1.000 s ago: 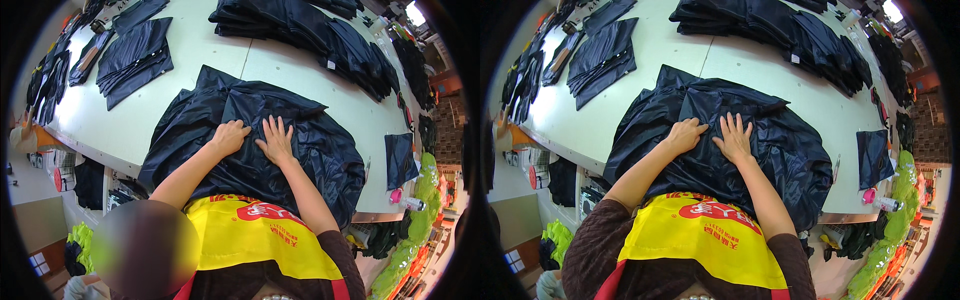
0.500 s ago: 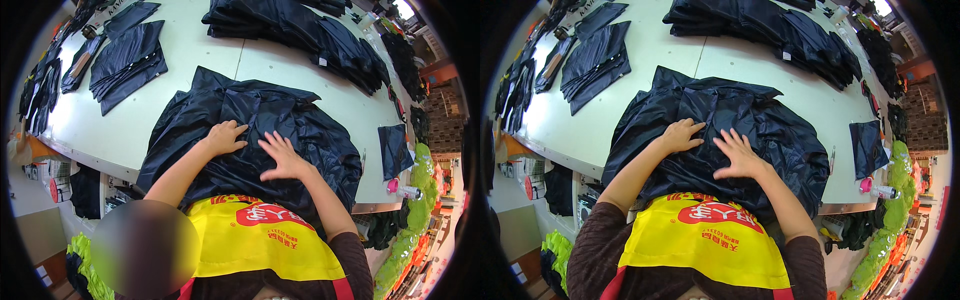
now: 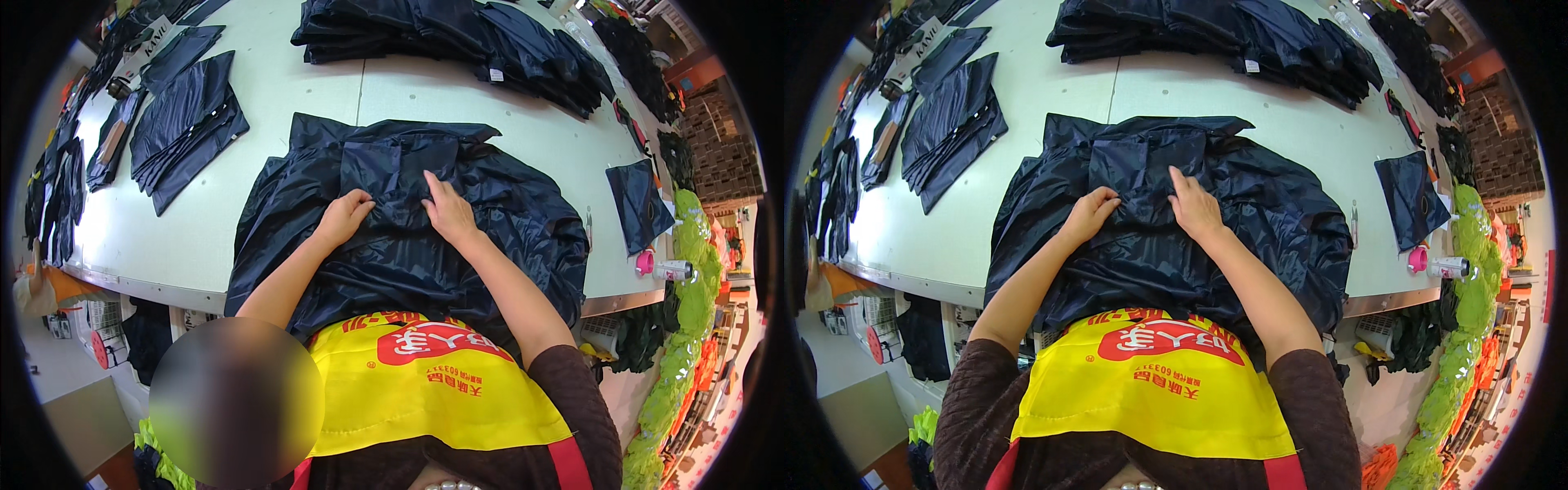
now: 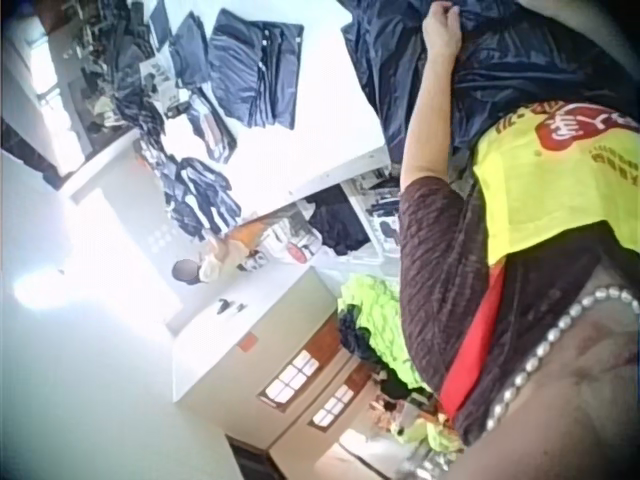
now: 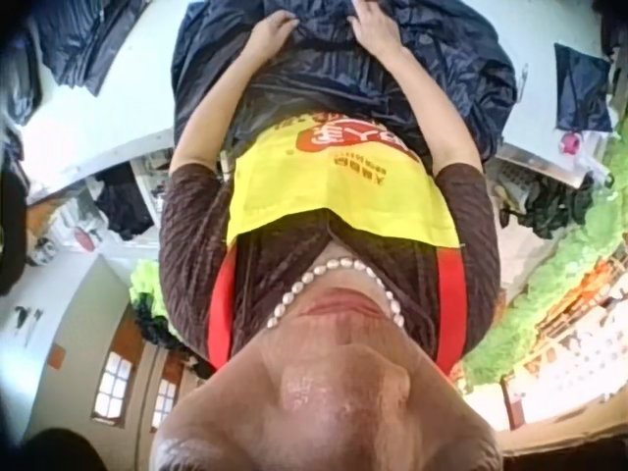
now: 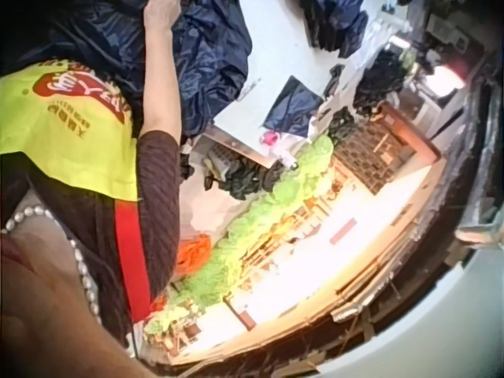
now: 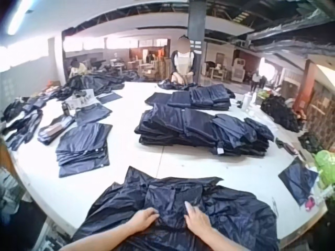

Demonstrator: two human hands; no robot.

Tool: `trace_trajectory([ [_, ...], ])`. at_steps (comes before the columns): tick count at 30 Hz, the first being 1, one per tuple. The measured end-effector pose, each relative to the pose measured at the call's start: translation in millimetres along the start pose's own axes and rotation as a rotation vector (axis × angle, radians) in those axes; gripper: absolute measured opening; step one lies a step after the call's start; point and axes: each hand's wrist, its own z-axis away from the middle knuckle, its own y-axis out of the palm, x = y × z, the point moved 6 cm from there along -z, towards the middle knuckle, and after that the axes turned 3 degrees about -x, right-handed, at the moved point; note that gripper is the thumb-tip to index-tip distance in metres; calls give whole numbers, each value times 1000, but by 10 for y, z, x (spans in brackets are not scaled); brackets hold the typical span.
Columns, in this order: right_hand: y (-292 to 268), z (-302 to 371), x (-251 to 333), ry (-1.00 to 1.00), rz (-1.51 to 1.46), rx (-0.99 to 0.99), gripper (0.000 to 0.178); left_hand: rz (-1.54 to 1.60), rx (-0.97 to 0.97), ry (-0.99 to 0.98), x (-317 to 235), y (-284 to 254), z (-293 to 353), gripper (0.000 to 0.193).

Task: The person folds a dark jacket on a table, smooths it, and places it into a plastic bag. They then retrieve another jacket from a basket, unfold it, and fold it neatly before bagging it as well.

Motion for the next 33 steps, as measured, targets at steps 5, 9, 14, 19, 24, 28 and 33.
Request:
trace_trajectory([
  [5,63,219,423,-559,194,-21,62,-187,-80,174,-140,-8,-69,17],
  [9,285,84,204,-489,247,58,49,-308,24,265,-244,43,-53,15],
  [14,337,-2,116,-455,133,57,39,-345,-18,580,-516,127,76,16],
  [19,55,76,313,-588,227,-153,36,-265,-25,385,-216,260,-145,18],
  [24,112,167,216,-784,269,-243,28,-270,98,219,-103,287,-315,22],
  [28,132,18,106,-621,14,-222,17,-289,53,257,-321,212,-260,30],
  [33,179,-117,-9,-516,-26,-127,17,-473,-8,476,-355,288,-115,28],
])
